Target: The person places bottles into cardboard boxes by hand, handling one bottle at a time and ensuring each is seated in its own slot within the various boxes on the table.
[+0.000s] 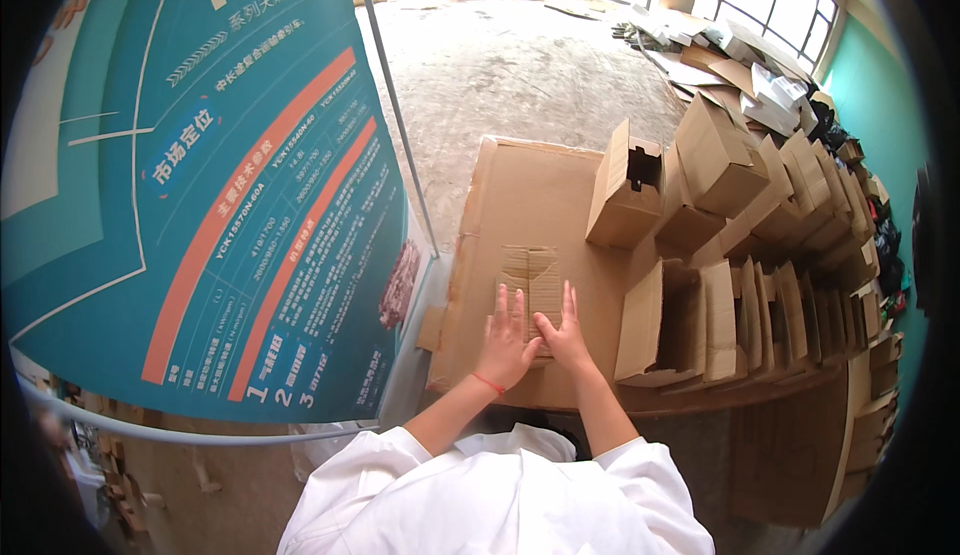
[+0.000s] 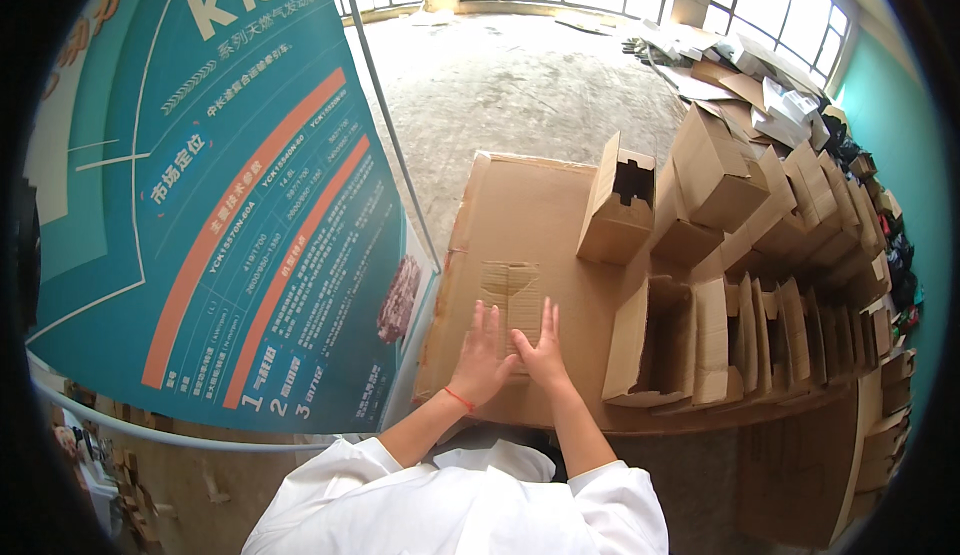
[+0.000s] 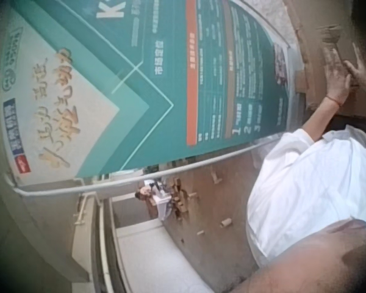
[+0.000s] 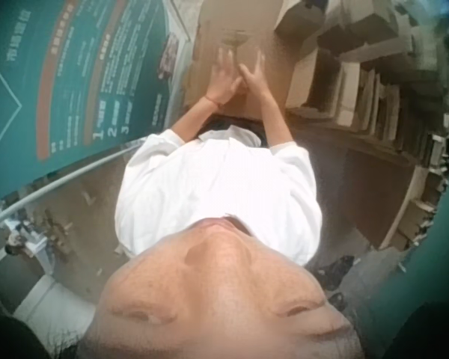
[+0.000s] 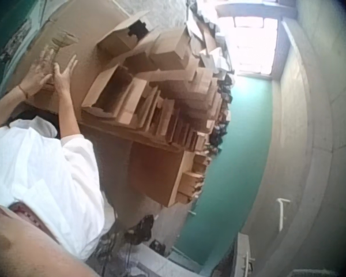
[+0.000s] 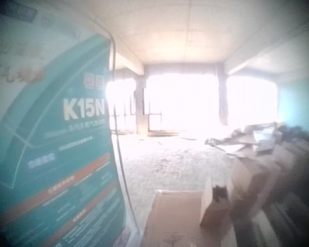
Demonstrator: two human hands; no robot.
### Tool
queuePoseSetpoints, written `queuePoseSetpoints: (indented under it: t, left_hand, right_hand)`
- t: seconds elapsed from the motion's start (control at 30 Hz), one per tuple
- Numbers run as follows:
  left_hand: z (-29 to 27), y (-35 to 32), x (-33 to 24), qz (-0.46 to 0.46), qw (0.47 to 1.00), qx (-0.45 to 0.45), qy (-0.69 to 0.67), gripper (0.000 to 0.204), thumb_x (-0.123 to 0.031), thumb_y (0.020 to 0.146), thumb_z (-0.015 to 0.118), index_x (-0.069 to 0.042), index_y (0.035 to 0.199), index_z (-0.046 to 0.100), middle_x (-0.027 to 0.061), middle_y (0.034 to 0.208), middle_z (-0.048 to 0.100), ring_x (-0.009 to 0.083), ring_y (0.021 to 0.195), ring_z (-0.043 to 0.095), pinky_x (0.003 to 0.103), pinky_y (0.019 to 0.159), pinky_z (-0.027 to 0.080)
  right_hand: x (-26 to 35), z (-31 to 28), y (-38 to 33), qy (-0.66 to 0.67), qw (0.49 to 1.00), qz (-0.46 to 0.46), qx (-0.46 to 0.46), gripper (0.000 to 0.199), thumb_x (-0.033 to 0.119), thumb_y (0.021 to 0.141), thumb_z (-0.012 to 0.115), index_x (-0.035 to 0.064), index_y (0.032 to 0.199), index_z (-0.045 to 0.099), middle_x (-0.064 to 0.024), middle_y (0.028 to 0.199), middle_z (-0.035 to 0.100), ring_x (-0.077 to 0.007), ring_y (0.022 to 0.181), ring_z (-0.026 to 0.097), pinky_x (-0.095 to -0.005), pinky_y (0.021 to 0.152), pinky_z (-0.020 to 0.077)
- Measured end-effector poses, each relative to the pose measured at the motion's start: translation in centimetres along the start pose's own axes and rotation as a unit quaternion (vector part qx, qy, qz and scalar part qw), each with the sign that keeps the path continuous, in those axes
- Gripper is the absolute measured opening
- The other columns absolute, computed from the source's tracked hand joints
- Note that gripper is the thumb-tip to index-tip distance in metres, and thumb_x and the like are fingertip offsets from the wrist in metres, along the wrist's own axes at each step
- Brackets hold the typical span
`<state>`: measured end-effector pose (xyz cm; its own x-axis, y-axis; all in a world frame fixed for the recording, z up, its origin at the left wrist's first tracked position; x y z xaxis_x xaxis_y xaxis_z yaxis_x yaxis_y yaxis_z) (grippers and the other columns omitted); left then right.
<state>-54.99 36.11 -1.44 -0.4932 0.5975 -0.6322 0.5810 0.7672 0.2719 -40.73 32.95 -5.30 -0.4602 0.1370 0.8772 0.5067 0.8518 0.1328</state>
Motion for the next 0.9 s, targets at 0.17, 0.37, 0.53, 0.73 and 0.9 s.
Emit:
queuePoseSetpoints:
  t: [0.17,0.37,0.53,0.73,0.9]
  left_hand:
    - [-1.4,-0.5,1.7,-0.071,0.994,0.046,-0.063,0.081,-0.035,0.086,0.064,-0.005,0.149,0.021,0.0353,0.148,0.014,0.0501,0.135,0.025,0.049,0.108,0.030]
    - [-6.7,-1.1,3.2,-0.168,0.984,0.055,0.003,0.076,-0.044,0.088,0.060,-0.011,0.148,0.027,0.0346,0.148,0.014,0.0504,0.134,0.026,0.048,0.109,0.028]
    - [-4.9,-0.4,3.3,-0.085,0.981,0.017,0.172,0.072,-0.048,0.090,0.053,-0.015,0.149,0.027,0.0279,0.152,0.015,0.0431,0.140,0.017,0.054,0.112,0.015]
    - [-2.4,0.9,3.5,-0.068,0.970,0.039,0.230,0.074,-0.049,0.088,0.052,-0.021,0.150,0.024,0.0232,0.154,0.014,0.0367,0.144,0.010,0.056,0.114,-0.001]
    - [-2.2,1.0,3.1,-0.079,0.966,0.053,0.242,0.074,-0.045,0.088,0.052,-0.020,0.151,0.023,0.0227,0.154,0.014,0.0359,0.144,0.010,0.056,0.114,-0.001]
  right_hand:
    - [0.4,0.9,-0.9,0.295,0.933,0.154,0.138,0.086,0.020,0.089,0.065,0.0037,0.151,0.007,-0.0221,0.146,0.031,-0.0245,0.131,0.038,-0.0330,0.106,0.0357]
    - [3.1,5.9,-3.2,0.332,0.916,0.115,0.192,0.087,0.021,0.089,0.063,-0.0074,0.147,0.005,-0.0258,0.152,0.019,-0.0300,0.143,0.017,-0.0352,0.115,0.0176]
    - [5.9,5.3,-3.1,0.358,0.900,0.173,0.179,0.073,0.015,0.091,0.061,-0.0017,0.148,0.018,-0.0214,0.147,0.034,-0.0259,0.135,0.035,-0.0342,0.109,0.0324]
    - [8.8,-6.8,-2.4,-0.127,0.984,-0.103,0.066,0.048,0.015,0.083,0.068,-0.0014,0.125,0.054,-0.0188,0.133,0.051,-0.0313,0.127,0.045,-0.0396,0.107,0.0353]
    - [7.6,-18.3,-2.6,-0.367,0.914,0.009,-0.176,0.057,0.029,0.080,0.070,-0.0013,0.124,0.052,-0.0180,0.119,0.058,-0.0331,0.116,0.052,-0.0415,0.099,0.0421]
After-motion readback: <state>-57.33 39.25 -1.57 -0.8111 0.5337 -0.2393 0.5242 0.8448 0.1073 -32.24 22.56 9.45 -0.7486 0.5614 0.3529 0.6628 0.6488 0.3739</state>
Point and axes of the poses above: each hand's wrist, its own y-axis towards the middle knuckle, its own z-axis out of the palm, x = y × z, the point moved 3 cm from there along y, towards the middle knuckle
